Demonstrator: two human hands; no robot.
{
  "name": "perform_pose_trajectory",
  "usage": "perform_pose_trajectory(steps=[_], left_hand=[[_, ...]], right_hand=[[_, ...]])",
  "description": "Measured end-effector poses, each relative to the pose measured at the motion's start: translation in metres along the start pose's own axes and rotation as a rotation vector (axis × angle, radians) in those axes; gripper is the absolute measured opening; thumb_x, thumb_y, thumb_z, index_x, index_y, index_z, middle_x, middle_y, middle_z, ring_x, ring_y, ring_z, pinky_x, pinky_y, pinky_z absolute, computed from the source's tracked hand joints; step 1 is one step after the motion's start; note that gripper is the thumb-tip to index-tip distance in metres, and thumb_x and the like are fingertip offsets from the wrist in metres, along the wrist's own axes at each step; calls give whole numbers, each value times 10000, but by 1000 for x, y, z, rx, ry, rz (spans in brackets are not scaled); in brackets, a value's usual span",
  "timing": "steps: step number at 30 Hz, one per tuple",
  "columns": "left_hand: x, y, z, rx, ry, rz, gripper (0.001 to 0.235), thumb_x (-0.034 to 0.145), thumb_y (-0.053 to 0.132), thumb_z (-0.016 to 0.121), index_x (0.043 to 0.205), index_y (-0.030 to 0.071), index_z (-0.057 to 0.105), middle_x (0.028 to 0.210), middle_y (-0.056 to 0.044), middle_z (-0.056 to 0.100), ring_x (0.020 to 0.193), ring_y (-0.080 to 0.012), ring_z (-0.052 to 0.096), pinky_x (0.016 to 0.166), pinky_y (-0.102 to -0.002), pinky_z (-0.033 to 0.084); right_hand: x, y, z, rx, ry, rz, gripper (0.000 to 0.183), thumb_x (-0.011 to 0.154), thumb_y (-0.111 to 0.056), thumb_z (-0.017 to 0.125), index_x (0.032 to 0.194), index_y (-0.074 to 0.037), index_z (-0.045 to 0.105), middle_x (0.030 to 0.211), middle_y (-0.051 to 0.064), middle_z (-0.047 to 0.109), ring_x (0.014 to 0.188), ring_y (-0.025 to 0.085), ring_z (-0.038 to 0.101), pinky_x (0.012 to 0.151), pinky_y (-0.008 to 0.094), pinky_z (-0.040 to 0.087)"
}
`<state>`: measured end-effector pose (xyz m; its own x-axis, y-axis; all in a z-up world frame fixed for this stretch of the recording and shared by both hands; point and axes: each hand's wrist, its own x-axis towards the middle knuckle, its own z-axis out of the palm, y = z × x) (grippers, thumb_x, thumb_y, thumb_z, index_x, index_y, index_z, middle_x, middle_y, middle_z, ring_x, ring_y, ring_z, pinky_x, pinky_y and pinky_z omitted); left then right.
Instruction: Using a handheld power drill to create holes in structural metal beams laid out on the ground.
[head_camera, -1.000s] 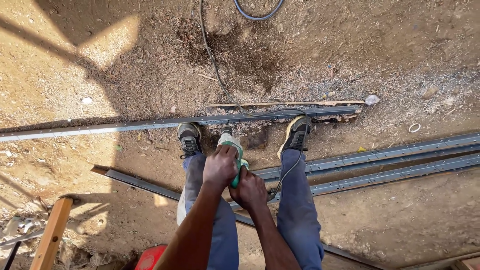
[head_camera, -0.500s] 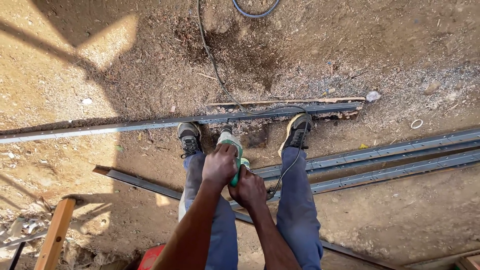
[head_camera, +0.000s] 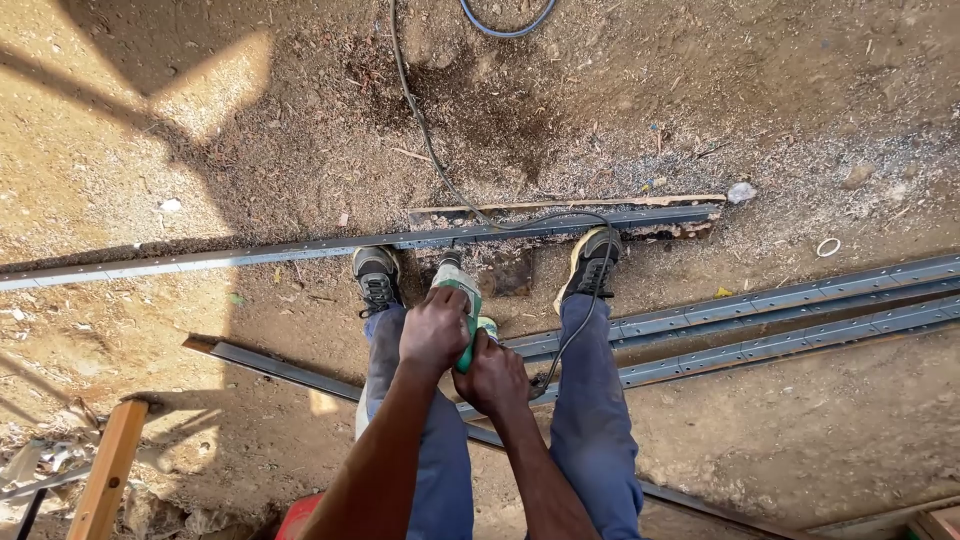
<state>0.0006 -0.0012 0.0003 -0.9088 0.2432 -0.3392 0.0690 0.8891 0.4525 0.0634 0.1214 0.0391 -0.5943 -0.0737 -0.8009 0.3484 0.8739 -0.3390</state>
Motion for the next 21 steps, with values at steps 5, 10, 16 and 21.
perform_pose_trajectory(steps=[5,10,16,21], left_hand=[[-7,-1,1,-2,-7,-20,94,785,170,556,772,261,578,797,18,584,753,-231,688,546,-389,602],[-4,-2,1,-8,8,-89,108,783,181,552,798,285,580,821,21,585,683,-244,698,545,-407,602],[-5,-1,4,-8,19,-69,113,798,171,535,769,272,576,790,37,583,708,-229,703,549,-389,599],[-7,-2,4,-40,25,-99,102,782,163,552,785,261,580,796,14,586,678,-256,699,547,-419,600]], right_hand=[[-4,2,9,-6,1,-11,668,751,-381,681,1247,51,566,961,263,742,780,533,734,703,623,603],[2,5,6,-53,13,-58,656,752,-350,674,1252,59,557,931,264,736,766,523,735,693,610,609],[2,12,7,-52,8,-56,679,758,-376,670,1255,71,555,931,267,740,763,527,735,678,617,598],[3,13,7,-77,26,-98,657,765,-389,675,1230,60,556,889,254,734,742,512,737,652,611,595]])
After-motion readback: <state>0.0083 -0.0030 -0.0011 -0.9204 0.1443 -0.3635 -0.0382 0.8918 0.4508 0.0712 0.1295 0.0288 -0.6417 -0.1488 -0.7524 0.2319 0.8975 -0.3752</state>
